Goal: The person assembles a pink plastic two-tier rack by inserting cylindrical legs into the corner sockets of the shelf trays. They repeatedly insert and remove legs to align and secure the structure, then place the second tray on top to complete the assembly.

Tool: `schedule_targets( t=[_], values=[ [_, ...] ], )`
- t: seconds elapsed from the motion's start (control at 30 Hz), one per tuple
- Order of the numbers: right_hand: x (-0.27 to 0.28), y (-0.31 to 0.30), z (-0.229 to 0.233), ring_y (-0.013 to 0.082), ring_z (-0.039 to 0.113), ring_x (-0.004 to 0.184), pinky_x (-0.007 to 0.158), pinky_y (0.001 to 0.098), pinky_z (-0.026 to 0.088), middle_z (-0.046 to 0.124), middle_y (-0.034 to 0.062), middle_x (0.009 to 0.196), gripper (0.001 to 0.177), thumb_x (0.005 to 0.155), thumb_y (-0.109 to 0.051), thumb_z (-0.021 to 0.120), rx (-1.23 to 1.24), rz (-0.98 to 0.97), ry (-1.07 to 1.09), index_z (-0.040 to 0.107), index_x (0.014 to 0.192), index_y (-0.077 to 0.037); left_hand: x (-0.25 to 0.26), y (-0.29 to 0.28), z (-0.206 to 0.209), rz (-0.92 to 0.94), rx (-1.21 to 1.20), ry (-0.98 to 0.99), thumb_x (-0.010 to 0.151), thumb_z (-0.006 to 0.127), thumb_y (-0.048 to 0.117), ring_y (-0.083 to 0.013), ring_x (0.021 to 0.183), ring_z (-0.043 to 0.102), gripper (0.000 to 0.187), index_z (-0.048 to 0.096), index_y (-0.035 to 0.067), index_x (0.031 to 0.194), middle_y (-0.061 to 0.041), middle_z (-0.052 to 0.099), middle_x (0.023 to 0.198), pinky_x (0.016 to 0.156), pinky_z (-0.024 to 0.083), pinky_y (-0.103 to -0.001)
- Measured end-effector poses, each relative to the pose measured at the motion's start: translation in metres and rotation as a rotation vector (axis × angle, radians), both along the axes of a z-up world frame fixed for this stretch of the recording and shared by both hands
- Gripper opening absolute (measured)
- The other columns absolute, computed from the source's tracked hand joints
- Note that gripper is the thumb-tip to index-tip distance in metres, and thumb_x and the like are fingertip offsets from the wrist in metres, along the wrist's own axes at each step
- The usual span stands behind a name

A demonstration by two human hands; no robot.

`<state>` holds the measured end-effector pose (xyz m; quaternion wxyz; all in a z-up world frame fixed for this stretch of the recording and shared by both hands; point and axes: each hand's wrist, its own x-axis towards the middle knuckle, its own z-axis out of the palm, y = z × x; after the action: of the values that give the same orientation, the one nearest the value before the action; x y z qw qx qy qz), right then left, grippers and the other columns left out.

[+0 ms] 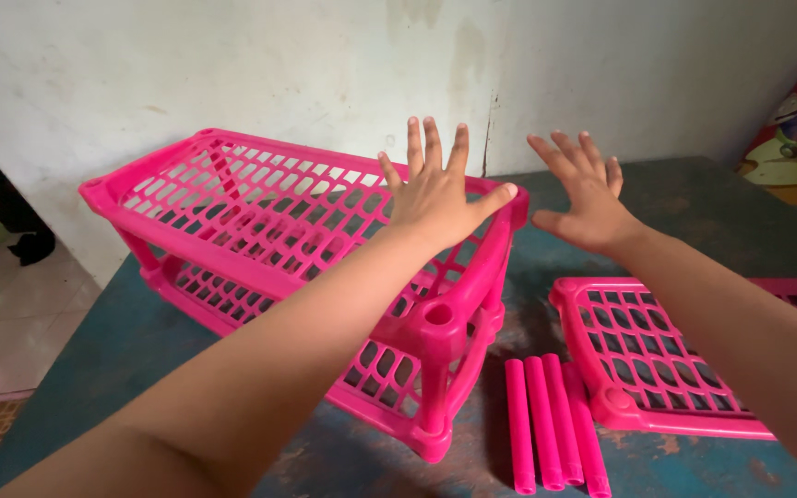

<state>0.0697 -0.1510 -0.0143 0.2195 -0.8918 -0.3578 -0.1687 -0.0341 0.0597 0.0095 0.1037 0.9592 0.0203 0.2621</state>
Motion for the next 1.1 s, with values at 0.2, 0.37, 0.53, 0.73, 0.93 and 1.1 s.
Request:
schedule_targets(
  t=[0.2, 0.37, 0.53, 0.73, 0.93, 1.1],
  values=[
    [-0.006, 0.001, 0.007, 0.0368, 0.0, 0.159, 0.12, 0.0661, 0.001, 0.018, 0.0102, 0.17, 0.106, 0.068, -0.028, 0.078, 0.012, 0.004, 0.0, 0.027, 0.16, -0.036, -0.002, 0.006, 0.003, 0.022, 0.005, -0.026, 0.082, 0.05, 0.086, -0.04, 0.156, -0.011, 0.114, 0.022, 0.01, 0.161, -0.028, 0.007, 0.167, 0.113, -0.004, -0.078],
    [-0.01, 0.0, 0.008, 0.0362, 0.008, 0.158, 0.12, 0.0635, 0.006, 0.022, 0.0123, 0.168, 0.103, 0.07, -0.026, 0.078, 0.004, -0.005, 0.001, 0.029, 0.16, -0.032, 0.0, 0.01, 0.0, 0.017, -0.008, -0.01, 0.082, 0.05, 0.085, -0.0387, 0.156, -0.01, 0.11, 0.026, 0.011, 0.16, -0.026, 0.009, 0.167, 0.113, -0.002, -0.077],
    [-0.014, -0.008, 0.004, 0.0278, 0.049, 0.143, 0.118, 0.0447, 0.039, 0.05, 0.0125, 0.154, 0.083, 0.077, -0.02, 0.073, 0.201, 0.307, 0.323, 0.042, 0.154, -0.021, -0.006, 0.017, 0.01, -0.362, -0.44, 0.407, 0.077, 0.059, 0.089, -0.0411, 0.144, 0.054, 0.099, 0.066, 0.018, 0.145, -0.025, 0.059, 0.153, 0.118, 0.042, -0.056],
    [-0.028, -0.011, -0.011, 0.0297, 0.046, 0.143, 0.117, 0.0437, 0.037, 0.046, 0.0152, 0.155, 0.075, 0.076, -0.013, 0.079, 0.11, 0.427, 0.235, 0.053, 0.147, -0.016, -0.062, 0.026, 0.02, -0.768, -0.094, 0.538, 0.066, 0.082, 0.066, -0.0358, 0.159, 0.008, 0.092, 0.057, 0.03, 0.147, -0.016, 0.025, 0.168, 0.121, 0.022, -0.055],
    [-0.051, -0.005, -0.025, 0.0336, 0.041, 0.143, 0.115, 0.0446, 0.038, 0.032, 0.0175, 0.16, 0.091, 0.072, -0.012, 0.082, 0.139, 0.353, 0.201, 0.04, 0.154, -0.016, -0.102, 0.022, 0.018, -0.879, 0.14, 0.536, 0.055, 0.099, 0.044, -0.0393, 0.159, 0.005, 0.088, 0.065, 0.032, 0.135, -0.014, 0.017, 0.171, 0.122, 0.021, -0.055],
    [-0.063, 0.003, -0.041, 0.0308, 0.058, 0.128, 0.101, 0.0449, 0.052, 0.033, 0.0131, 0.158, 0.106, 0.07, -0.006, 0.079, 0.312, 0.112, 0.458, 0.023, 0.159, -0.02, -0.109, 0.022, 0.014, -0.934, 0.037, 0.523, 0.05, 0.096, 0.023, -0.0349, 0.151, 0.032, 0.087, 0.065, 0.028, 0.132, -0.015, 0.012, 0.171, 0.113, 0.044, -0.045]
  ],
)
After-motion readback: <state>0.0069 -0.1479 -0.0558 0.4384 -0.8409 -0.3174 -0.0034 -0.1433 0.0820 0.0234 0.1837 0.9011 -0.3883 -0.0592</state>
